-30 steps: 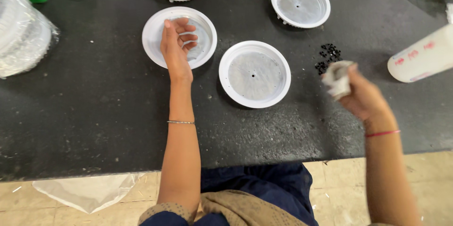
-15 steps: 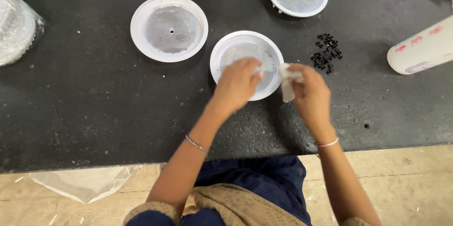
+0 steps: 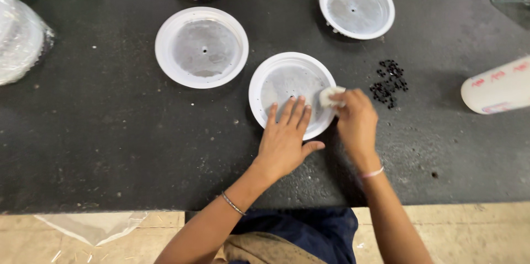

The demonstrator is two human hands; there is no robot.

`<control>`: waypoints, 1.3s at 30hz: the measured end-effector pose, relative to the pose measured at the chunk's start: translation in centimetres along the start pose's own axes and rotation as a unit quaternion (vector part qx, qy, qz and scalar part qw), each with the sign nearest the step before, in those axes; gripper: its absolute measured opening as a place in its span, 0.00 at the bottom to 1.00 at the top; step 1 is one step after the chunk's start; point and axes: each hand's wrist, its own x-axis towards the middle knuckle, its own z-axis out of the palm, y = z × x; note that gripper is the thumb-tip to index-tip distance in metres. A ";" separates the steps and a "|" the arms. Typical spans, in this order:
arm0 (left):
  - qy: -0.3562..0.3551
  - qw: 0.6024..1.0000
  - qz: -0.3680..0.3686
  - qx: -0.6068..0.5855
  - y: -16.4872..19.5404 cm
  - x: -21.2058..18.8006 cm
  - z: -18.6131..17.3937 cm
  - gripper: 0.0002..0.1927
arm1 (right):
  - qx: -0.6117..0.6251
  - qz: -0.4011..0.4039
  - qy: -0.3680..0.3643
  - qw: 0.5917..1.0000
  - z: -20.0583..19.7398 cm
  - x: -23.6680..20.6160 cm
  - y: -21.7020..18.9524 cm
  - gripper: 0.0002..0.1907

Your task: The person inserts small black plastic pieces into holes on white circular plastic parts, wipes the parts with a cloth, and stacks them. The person also unwraps a plastic-wrapped part and places it on the table.

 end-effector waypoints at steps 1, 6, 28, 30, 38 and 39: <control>-0.006 1.000 -0.001 0.005 0.0 0.0 -0.1 0.46 | -0.009 -0.021 0.002 1.000 0.3 1.4 0.4 0.14; -0.016 1.000 -0.005 0.015 0.0 0.1 -0.3 0.47 | 0.040 -0.080 -0.051 0.995 3.9 9.2 0.8 0.14; -0.001 1.000 -0.016 0.011 -0.3 -0.3 0.3 0.49 | -0.041 -0.047 0.044 0.997 2.8 4.8 0.0 0.10; -0.001 1.000 -0.018 0.013 -0.2 -0.4 0.0 0.48 | -0.015 -0.037 0.020 0.999 4.3 7.3 -0.5 0.11; -0.024 1.000 -0.015 0.014 -0.1 -1.2 0.0 0.46 | -0.030 -0.204 -0.039 0.978 9.6 9.2 -6.1 0.17; -0.030 0.999 -0.021 -0.008 -0.2 -1.3 0.3 0.43 | -0.016 -0.227 -0.052 0.972 9.9 8.4 -7.0 0.17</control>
